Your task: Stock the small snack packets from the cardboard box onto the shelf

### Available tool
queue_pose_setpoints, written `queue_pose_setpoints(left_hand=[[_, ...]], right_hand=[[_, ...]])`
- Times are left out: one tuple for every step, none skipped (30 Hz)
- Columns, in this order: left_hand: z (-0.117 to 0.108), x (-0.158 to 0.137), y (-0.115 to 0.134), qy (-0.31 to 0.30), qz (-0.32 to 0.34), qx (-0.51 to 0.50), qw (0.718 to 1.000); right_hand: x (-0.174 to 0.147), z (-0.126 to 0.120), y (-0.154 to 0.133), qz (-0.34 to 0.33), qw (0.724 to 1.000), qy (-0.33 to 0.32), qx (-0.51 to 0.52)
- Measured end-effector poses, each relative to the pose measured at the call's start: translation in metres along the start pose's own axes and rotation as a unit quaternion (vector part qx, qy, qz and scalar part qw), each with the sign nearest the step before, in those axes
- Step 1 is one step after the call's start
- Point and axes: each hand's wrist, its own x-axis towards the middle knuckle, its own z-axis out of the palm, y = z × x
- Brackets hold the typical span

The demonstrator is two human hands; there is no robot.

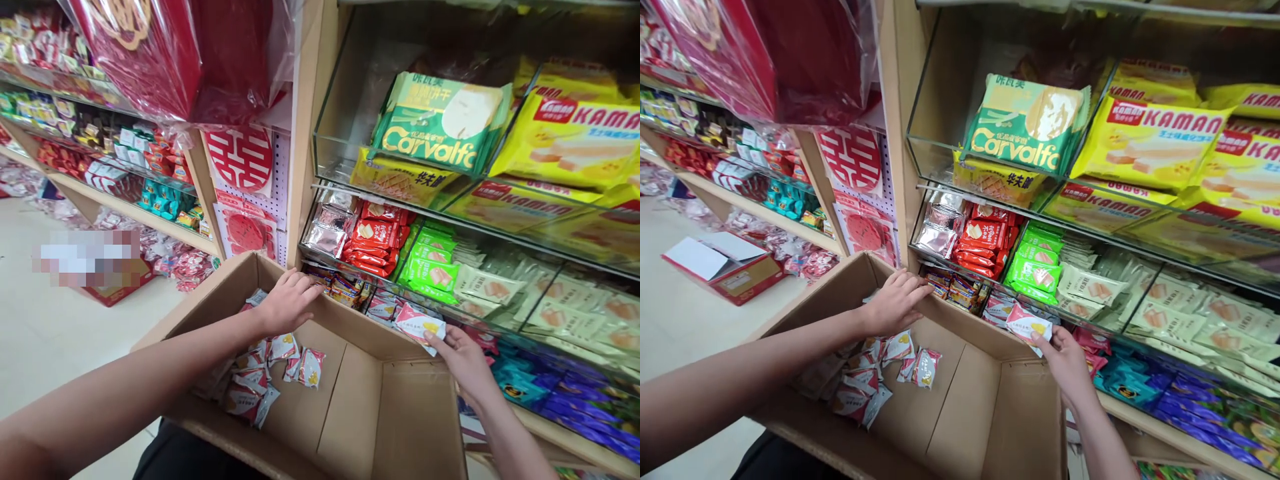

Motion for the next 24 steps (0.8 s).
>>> queue_pose_setpoints(left_hand=[[0.004, -0.001, 0.001, -0.005, 0.002, 0.015, 1.000], [0.007, -0.003, 0.002, -0.006, 0.002, 0.024, 1.000], [0.009, -0.004, 0.004, -0.006, 0.001, 0.029, 1.000], [0.011, -0.004, 0.006, -0.007, -0.001, 0.031, 0.999], [0.012, -0.005, 0.007, -0.008, -0.002, 0.033, 0.999], [0.012, -0.005, 0.008, -0.010, -0.003, 0.034, 0.999], [0.012, -0.005, 0.009, -0.011, -0.004, 0.035, 0.999], [0.012, -0.005, 0.009, -0.011, -0.005, 0.036, 0.999], [0.013, -0.005, 0.009, -0.012, -0.006, 0.035, 0.999], [0.013, -0.005, 0.009, -0.012, -0.008, 0.034, 0.999], [0.013, -0.006, 0.008, -0.013, -0.009, 0.032, 0.999], [0.013, -0.006, 0.008, -0.014, -0.011, 0.029, 0.999], [0.014, -0.006, 0.008, -0.015, -0.012, 0.028, 0.999], [0.014, -0.006, 0.008, -0.016, -0.013, 0.027, 0.999], [0.015, -0.007, 0.009, -0.016, -0.014, 0.027, 0.999], [0.015, -0.007, 0.009, -0.016, -0.013, 0.027, 0.999], [0.016, -0.007, 0.010, -0.016, -0.013, 0.027, 0.999], [0.016, -0.008, 0.010, -0.016, -0.014, 0.026, 0.999], [0.016, -0.008, 0.011, -0.017, -0.016, 0.026, 0.999], [0.016, -0.008, 0.011, -0.017, -0.016, 0.025, 0.999], [0.016, -0.008, 0.012, -0.017, -0.017, 0.025, 0.999], [0.016, -0.009, 0.012, -0.017, -0.018, 0.025, 0.999], [0.017, -0.009, 0.012, -0.017, -0.018, 0.028, 0.999], [0.017, -0.009, 0.012, -0.015, -0.017, 0.031, 0.999]], right_hand=[[0.006, -0.002, 0.001, 0.012, 1.000, -0.006, -0.026], [0.012, -0.003, 0.002, 0.025, 0.998, -0.009, -0.052], [0.019, -0.003, 0.003, 0.038, 0.996, -0.014, -0.073], [0.025, -0.004, 0.004, 0.046, 0.995, -0.025, -0.089], [0.032, -0.004, 0.006, 0.047, 0.993, -0.045, -0.099], [0.039, -0.003, 0.008, 0.041, 0.990, -0.070, -0.113], [0.046, -0.002, 0.010, 0.032, 0.986, -0.095, -0.134], [0.053, 0.000, 0.014, 0.023, 0.980, -0.116, -0.161], [0.059, 0.003, 0.017, 0.018, 0.973, -0.130, -0.189], [0.065, 0.007, 0.021, 0.018, 0.967, -0.135, -0.214], [0.071, 0.011, 0.024, 0.022, 0.963, -0.136, -0.232], [0.076, 0.017, 0.027, 0.029, 0.960, -0.136, -0.244], [0.081, 0.023, 0.029, 0.036, 0.957, -0.139, -0.252], [0.085, 0.029, 0.031, 0.041, 0.954, -0.142, -0.262], [0.089, 0.035, 0.032, 0.047, 0.949, -0.147, -0.274], [0.092, 0.041, 0.032, 0.054, 0.944, -0.151, -0.289], [0.095, 0.045, 0.032, 0.059, 0.937, -0.155, -0.307], [0.097, 0.048, 0.030, 0.062, 0.929, -0.158, -0.328], [0.099, 0.051, 0.028, 0.063, 0.920, -0.158, -0.354], [0.101, 0.052, 0.026, 0.059, 0.909, -0.155, -0.382], [0.102, 0.053, 0.025, 0.052, 0.898, -0.150, -0.411], [0.103, 0.052, 0.023, 0.040, 0.886, -0.144, -0.439], [0.104, 0.052, 0.023, 0.027, 0.874, -0.139, -0.464], [0.105, 0.051, 0.025, 0.017, 0.865, -0.135, -0.484]])
